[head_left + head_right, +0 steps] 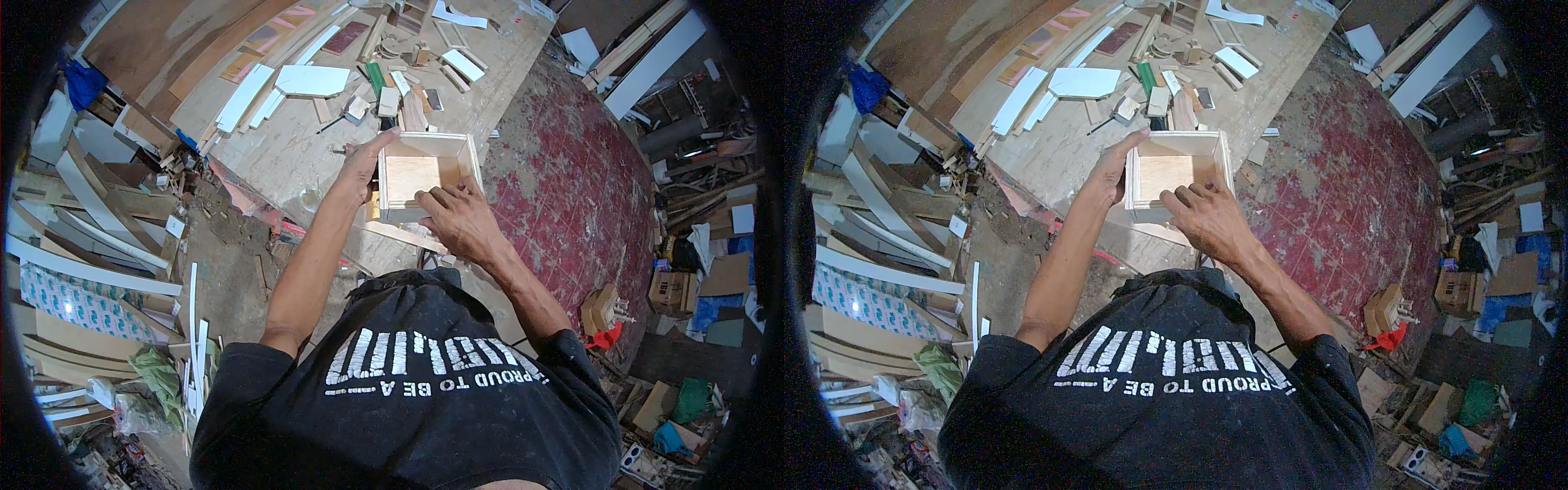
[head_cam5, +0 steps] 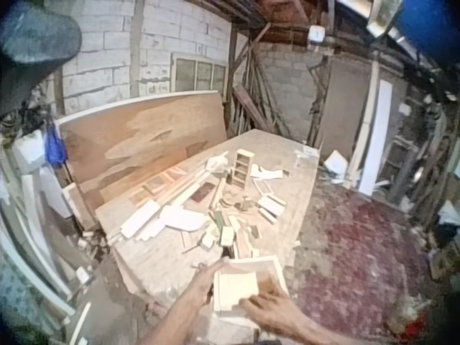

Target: The person holds and turns a small wooden box, fits wooden pieces together on the workbench, marks a wooden piece with a pencil, and picks up a hand saw.

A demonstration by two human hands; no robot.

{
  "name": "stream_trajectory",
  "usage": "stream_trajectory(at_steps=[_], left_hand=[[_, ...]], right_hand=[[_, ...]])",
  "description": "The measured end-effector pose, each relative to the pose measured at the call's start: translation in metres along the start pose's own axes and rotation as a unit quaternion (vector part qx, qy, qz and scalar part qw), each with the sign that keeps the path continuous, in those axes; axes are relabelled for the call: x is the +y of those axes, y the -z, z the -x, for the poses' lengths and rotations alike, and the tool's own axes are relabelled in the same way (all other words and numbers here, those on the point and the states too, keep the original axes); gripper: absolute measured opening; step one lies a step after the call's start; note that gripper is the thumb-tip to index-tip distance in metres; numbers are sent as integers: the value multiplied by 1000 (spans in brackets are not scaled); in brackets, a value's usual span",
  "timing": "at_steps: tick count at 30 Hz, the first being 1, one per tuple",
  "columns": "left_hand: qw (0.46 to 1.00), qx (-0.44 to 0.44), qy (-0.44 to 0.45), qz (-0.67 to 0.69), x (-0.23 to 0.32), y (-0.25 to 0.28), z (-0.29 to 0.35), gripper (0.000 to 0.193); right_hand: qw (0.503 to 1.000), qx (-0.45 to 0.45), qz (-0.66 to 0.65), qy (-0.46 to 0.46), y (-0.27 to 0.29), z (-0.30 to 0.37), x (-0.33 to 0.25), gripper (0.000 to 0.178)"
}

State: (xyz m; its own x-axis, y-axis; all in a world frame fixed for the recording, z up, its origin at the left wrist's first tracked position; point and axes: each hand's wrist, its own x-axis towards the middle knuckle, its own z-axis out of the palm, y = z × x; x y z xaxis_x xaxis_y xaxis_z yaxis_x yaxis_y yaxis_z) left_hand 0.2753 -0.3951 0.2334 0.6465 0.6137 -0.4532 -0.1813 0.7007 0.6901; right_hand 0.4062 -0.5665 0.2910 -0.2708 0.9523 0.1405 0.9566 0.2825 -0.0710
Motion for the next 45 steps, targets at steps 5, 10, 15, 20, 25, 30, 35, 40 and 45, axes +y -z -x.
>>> stream_trajectory(at_steps=[5,10,15,20,25,30,35,40,45], left_hand=[[1000,-6,0,15,0,2,1,51],[1000,-8,7,10,-1,5,-1,50],[1000,-6,-5,-24,-8,14,-14,54],[999,-14,-23,39,0,23,-6,56],[999,-15,-23,26,10,32,-6,58],[998,-22,-48,42,18,28,-3,57],[994,16,-80,77,21,25,-3,58],[987,65,-146,29,18,13,1,61],[952,118,-260,-113,14,-5,14,33]], right_hand=[[999,-32,9,-14,2,-4,-4,38],[1000,-17,12,-10,-3,-2,-4,38],[999,-22,22,-21,1,1,-6,46],[963,220,-104,-116,66,17,10,62],[856,315,-305,-275,15,44,24,52],[848,329,-327,-258,-38,30,3,54],[837,367,-324,-246,-46,17,5,53],[805,333,-411,-268,-32,19,32,52],[805,304,-457,-225,11,-2,89,58]])
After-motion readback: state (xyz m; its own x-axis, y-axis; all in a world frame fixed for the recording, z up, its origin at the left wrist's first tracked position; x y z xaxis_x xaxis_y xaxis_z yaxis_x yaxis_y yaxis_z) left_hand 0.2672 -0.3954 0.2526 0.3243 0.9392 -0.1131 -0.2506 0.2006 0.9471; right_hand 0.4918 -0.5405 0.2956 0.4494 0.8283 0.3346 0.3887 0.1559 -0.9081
